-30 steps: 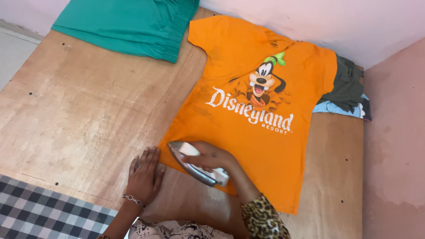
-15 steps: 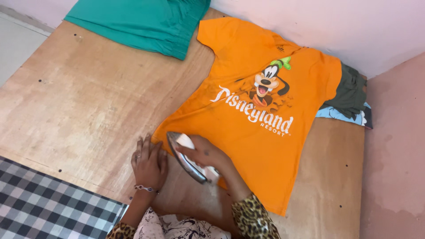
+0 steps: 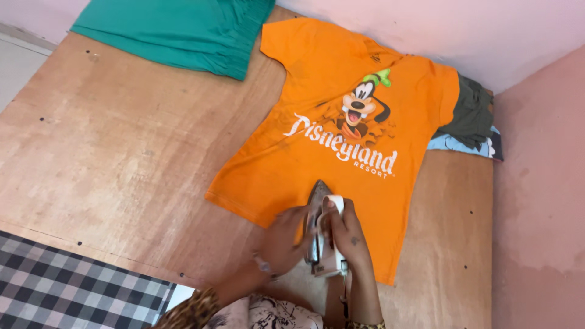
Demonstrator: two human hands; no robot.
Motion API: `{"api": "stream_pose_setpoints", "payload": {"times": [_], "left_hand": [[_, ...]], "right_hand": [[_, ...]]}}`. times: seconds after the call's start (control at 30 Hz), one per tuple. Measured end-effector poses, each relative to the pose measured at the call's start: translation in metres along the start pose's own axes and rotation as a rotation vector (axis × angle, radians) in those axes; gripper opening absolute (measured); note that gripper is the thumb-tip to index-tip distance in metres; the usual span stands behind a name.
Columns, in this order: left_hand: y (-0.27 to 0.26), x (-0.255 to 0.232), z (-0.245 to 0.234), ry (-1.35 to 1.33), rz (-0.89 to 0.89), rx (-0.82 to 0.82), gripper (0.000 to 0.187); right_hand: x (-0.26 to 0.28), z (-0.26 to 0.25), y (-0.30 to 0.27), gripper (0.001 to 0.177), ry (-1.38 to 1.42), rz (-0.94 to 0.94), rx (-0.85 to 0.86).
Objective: The person irons a green t-shirt and then an orange Disneyland t-shirt on a wooden table. They smooth the fabric, use the iron on both sides, and fold the orange shirt after ironing.
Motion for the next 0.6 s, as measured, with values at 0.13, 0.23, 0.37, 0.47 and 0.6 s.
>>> {"api": "stream_pose_setpoints", "payload": {"times": [0.13,0.23,0.37,0.47,0.6], "left_hand": [[0.035,-0.024,0.049,-0.149,0.030,-0.054,0.076],[0.059,-0.019,0.074,-0.343,-0.204,-0.068,0.081],[0.063,-0.015,0.107,-0.572,-0.610,0.071,0.080],[0.069,-0.014,0.120,-0.298,-0.384,0.038,0.078],[0.076,-0.032,0.130,-0.145,-0.173,0.075,0.078]], "right_hand": [[-0.020,-0.043,-0.003,0.040,-0.259,-0.379,-0.328],[-0.053,-0.083,-0.001,0.043,-0.303,-0.361,-0.488],[-0.089,-0.083,0.003,0.063,-1.003,-0.439,-0.478],[-0.109,-0.095,-0.004,0.075,-1.150,-0.368,-0.460],[-0.121,-0.117,-0.015,0.078,-1.162,-0.311,-0.438]]}}
Point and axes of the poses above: each hand's wrist, its own y-axis towards the middle knuckle, its own z-axis out of the palm, x = y × z, the point moved 4 cm from there along y, towards the middle knuckle, and after that the axes turned 8 degrees about -z, right-handed, at the moved point
